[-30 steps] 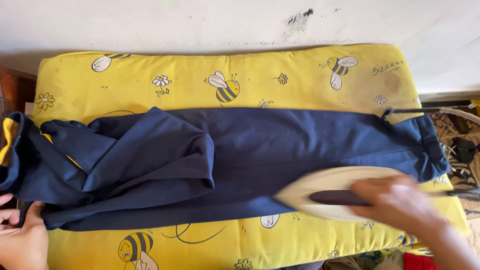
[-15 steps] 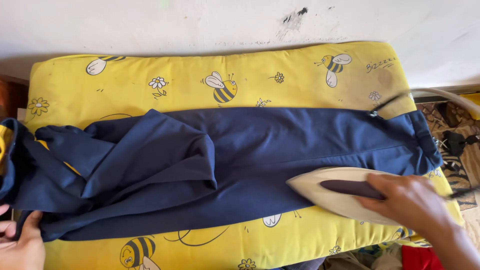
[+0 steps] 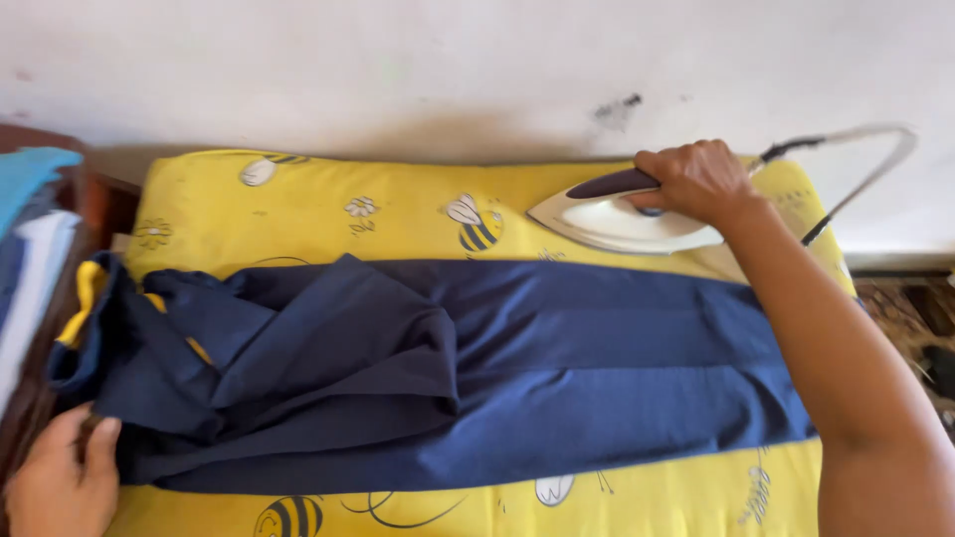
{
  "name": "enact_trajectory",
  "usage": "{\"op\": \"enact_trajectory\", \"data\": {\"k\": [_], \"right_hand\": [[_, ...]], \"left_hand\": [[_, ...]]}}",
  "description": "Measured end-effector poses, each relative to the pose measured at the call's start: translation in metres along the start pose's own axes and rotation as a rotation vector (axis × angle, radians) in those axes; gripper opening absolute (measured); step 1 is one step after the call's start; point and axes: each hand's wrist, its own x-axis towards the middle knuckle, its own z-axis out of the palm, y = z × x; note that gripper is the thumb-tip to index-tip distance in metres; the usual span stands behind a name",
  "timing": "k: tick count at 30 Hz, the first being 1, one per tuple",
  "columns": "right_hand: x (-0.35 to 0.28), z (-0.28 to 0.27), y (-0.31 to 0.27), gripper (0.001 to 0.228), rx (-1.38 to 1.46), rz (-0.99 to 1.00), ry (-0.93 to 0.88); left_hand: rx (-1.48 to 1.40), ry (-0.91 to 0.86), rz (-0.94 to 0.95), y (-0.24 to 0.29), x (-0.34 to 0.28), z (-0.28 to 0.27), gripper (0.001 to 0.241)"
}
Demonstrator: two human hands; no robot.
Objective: The person irons a dark blue garment with a yellow stripe on a yellow ironing board. They smooth the fabric with one hand while moving the iron with the other, then fold the garment and place it on a stack of other clothes.
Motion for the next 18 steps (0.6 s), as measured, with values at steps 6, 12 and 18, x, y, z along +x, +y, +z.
{"op": "enact_trajectory", "data": {"k": [6,12,18], "right_hand": [[0.037,-0.075,-0.026,0.054,0.029,0.168,-0.269],[0.001,-0.128,-0.167,0.053,0.526,-0.189,0.635],[0.009,-0.226,-0.312,0.105,1.773,-0.271,0.068]], "left_hand": [[-0.006,-0.202,-0.236,0.12,0.027,-0.086,0.054],[-0.165,0.034,-0.16,0.112,0.055,-0.048,0.05],[-0.629,0.426,0.204,0.251,0.022,-0.121,0.008]]}}
